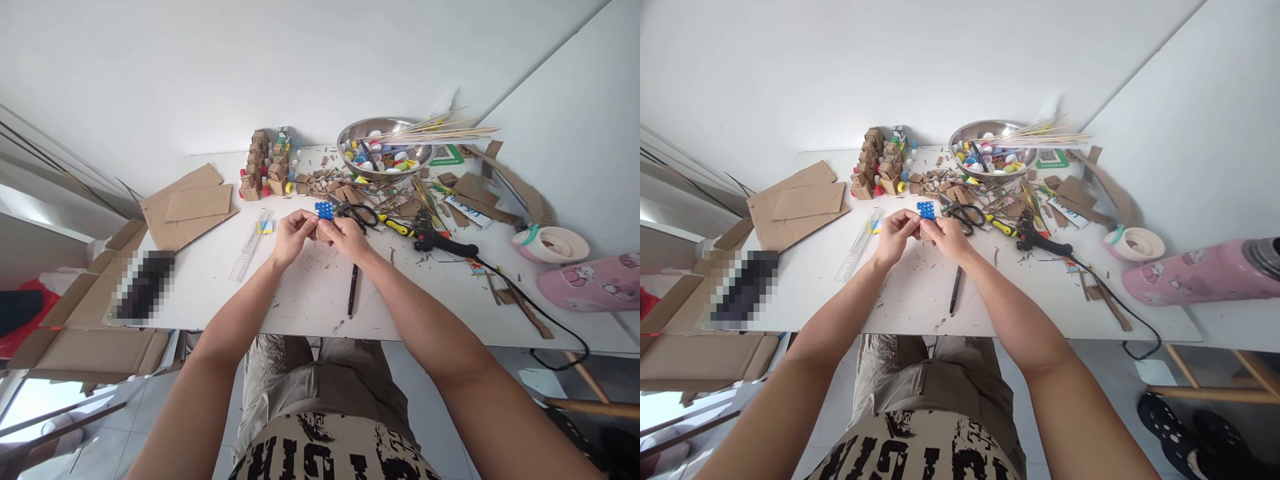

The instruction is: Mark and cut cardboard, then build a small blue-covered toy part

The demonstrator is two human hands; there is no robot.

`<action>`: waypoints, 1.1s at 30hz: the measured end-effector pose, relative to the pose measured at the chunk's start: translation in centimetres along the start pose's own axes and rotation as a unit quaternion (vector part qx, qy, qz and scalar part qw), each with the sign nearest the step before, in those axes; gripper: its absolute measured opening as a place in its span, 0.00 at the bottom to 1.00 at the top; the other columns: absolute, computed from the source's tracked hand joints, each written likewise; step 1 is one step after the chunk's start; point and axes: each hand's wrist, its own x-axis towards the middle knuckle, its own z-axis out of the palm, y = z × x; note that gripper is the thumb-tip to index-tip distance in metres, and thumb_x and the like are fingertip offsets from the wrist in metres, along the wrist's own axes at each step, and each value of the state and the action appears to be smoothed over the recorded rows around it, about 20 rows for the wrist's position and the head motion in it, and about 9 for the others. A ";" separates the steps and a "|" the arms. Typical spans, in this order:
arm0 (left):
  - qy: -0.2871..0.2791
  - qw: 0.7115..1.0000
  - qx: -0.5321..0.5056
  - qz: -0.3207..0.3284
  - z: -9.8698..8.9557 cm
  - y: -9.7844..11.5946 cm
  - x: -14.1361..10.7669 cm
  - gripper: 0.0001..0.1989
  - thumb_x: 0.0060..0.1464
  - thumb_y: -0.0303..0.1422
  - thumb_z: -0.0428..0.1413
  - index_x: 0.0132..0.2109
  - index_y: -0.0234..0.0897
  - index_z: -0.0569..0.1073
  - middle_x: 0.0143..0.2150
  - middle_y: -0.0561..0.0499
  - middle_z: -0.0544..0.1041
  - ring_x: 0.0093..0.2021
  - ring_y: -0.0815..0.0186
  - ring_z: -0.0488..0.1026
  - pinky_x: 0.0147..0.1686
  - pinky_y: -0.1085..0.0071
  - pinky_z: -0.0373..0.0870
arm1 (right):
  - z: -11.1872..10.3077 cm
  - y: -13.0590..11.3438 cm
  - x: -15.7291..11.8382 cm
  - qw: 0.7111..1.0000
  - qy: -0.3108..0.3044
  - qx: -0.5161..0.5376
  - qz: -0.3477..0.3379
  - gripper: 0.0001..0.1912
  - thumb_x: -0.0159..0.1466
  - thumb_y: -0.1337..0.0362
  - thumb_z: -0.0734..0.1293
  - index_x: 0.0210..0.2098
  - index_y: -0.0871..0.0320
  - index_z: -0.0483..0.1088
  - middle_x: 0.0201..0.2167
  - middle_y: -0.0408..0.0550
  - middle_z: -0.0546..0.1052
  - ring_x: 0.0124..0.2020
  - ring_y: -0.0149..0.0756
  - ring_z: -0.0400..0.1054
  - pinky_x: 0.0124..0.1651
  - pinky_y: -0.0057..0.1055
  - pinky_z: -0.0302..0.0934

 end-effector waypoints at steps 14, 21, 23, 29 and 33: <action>0.046 0.999 0.014 0.012 -0.7 -0.7 0.2 0.26 0.47 0.51 0.80 0.29 0.39 0.77 0.23 0.57 0.75 0.23 0.71 0.72 0.27 0.72 0.75 | -0.1 0.6 0.0 0.996 0.017 -0.091 -0.007 0.31 0.73 0.30 0.63 0.31 0.50 0.66 0.24 0.44 0.73 0.28 0.41 0.69 0.35 0.36 0.64; 0.113 0.992 -0.019 -0.052 -1.2 -0.5 0.5 0.12 0.58 0.35 0.74 0.33 0.39 0.79 0.31 0.54 0.81 0.34 0.69 0.80 0.29 0.79 0.74 | -0.2 1.1 -0.6 0.972 0.170 -0.126 -0.103 0.11 0.69 0.51 0.76 0.44 0.49 0.78 0.41 0.51 0.83 0.34 0.44 0.73 0.43 0.43 0.73; 0.120 0.991 -0.014 -0.061 -1.2 -0.5 0.6 0.12 0.59 0.35 0.73 0.33 0.39 0.79 0.31 0.54 0.80 0.34 0.70 0.80 0.29 0.80 0.74 | -0.2 1.1 -0.7 0.968 0.175 -0.131 -0.123 0.12 0.70 0.50 0.76 0.48 0.48 0.80 0.44 0.53 0.84 0.36 0.46 0.73 0.43 0.45 0.74; 0.122 0.992 0.005 -0.036 -1.2 -0.7 0.6 0.16 0.57 0.40 0.76 0.33 0.39 0.79 0.30 0.55 0.81 0.32 0.70 0.79 0.28 0.78 0.74 | 0.3 0.2 -1.0 0.975 0.145 -0.096 -0.141 0.30 0.75 0.34 0.64 0.30 0.48 0.80 0.37 0.55 0.80 0.46 0.52 0.77 0.48 0.48 0.75; 0.090 0.996 0.020 -0.009 -0.8 -0.7 0.4 0.19 0.53 0.44 0.79 0.34 0.39 0.80 0.29 0.55 0.79 0.30 0.69 0.78 0.27 0.76 0.76 | 0.4 0.0 -0.7 0.986 0.150 -0.010 -0.071 0.39 0.75 0.26 0.58 0.22 0.49 0.64 0.25 0.48 0.71 0.35 0.45 0.74 0.44 0.45 0.74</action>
